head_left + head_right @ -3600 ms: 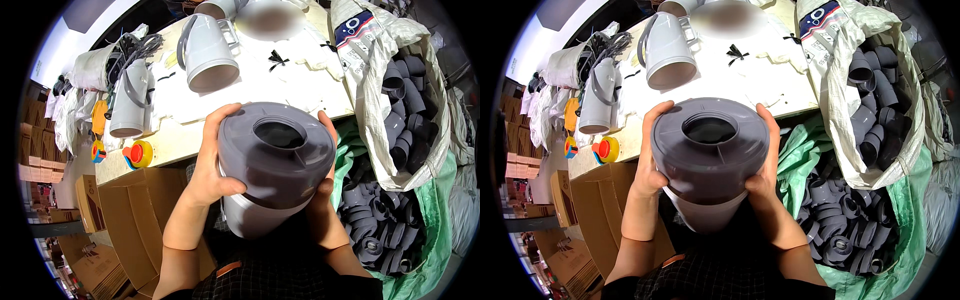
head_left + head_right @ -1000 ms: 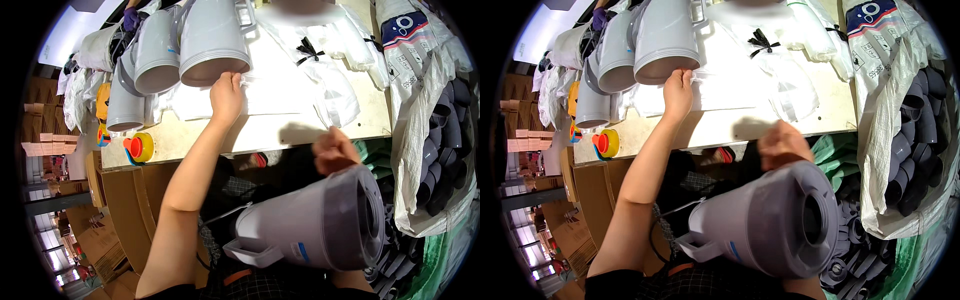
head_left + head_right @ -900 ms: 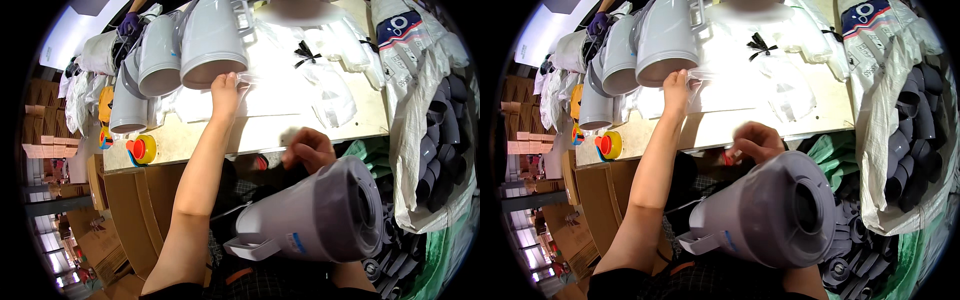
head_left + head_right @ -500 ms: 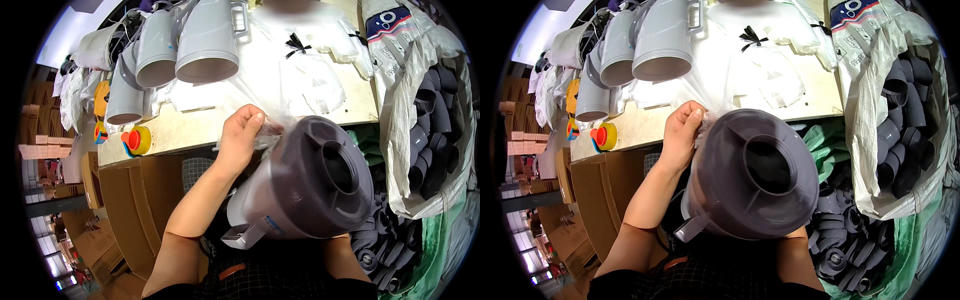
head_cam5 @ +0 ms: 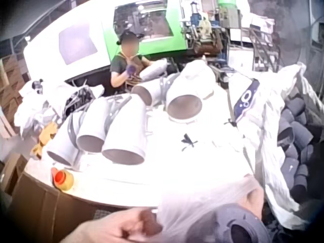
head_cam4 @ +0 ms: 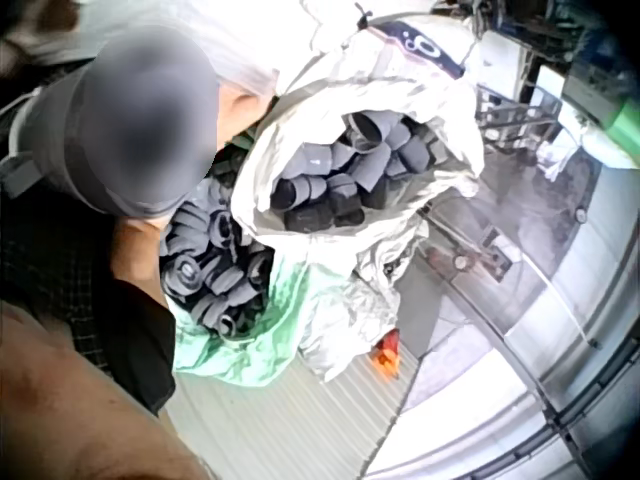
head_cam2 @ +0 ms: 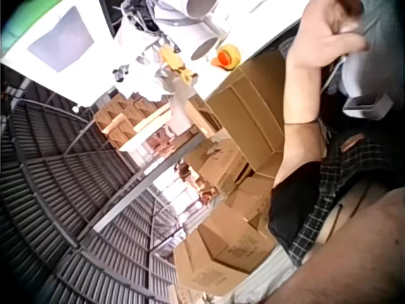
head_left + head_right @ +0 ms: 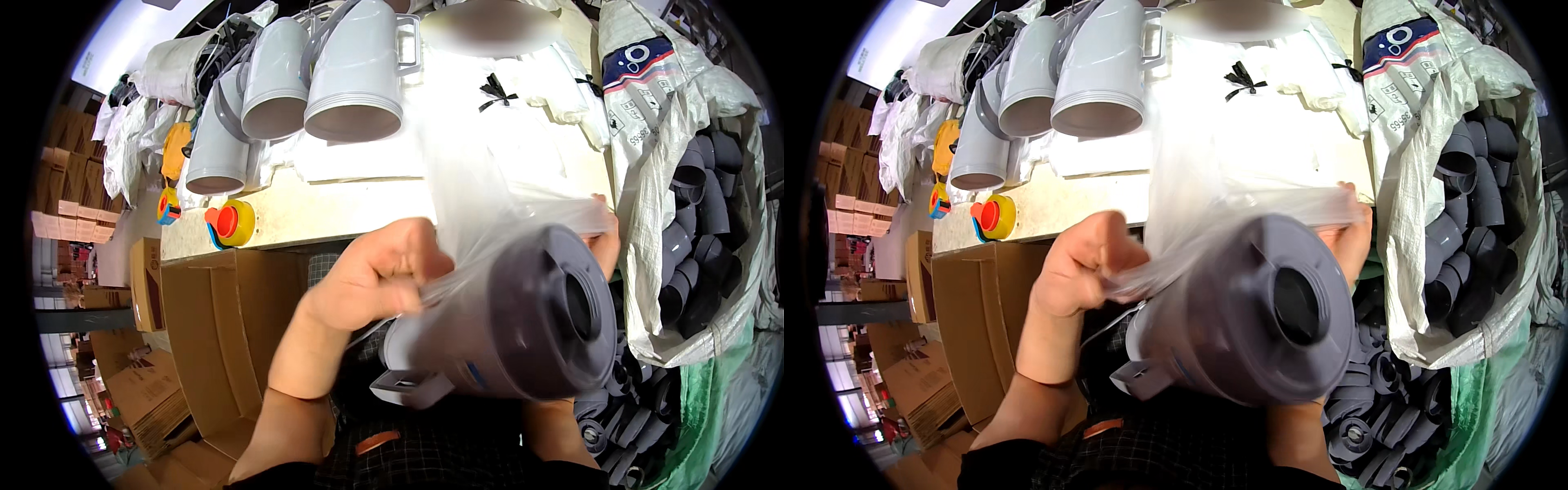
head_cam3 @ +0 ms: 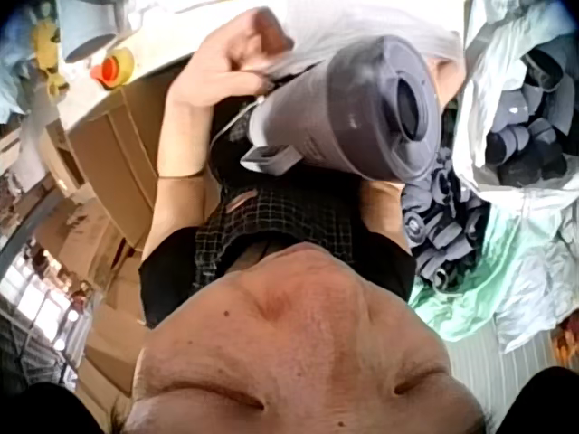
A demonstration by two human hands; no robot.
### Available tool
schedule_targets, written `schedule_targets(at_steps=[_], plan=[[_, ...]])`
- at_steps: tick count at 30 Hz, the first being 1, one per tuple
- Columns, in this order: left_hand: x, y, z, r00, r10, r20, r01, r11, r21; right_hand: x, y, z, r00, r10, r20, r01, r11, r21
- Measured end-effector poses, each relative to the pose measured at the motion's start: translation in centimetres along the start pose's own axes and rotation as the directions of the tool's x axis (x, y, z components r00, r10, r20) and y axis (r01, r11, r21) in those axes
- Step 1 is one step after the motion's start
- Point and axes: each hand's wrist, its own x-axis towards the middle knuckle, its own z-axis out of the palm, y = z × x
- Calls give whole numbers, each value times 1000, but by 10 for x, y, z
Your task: The person assembles white electric kettles by attaching grey lids and handles. They pick up kettle bodies and parts from a table and a large green bag, fit the components together, and place the finished units into a cardboard box. The person also uses a tape dispenser to seal the box.
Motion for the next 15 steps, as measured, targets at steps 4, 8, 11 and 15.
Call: schedule_targets(at_steps=[4, 8, 11, 15], plan=[[35, -5, -13, 886, -161, -434, 380, 788, 484, -17, -19, 2, 987, -138, -76, 128, 984, -127], [-13, 5, 35, 945, 214, 247, -325, 553, 767, -88, -28, 29, 935, -355, -13, 289, 782, -552], [-70, 4, 56, 803, 302, 514, -581, 198, 790, -128, -12, 39, 977, -133, 169, 214, 686, -695], [-201, -40, 15, 915, 236, 329, -348, 45, 936, -138, 65, 10, 839, 532, 110, -334, 664, -669]])
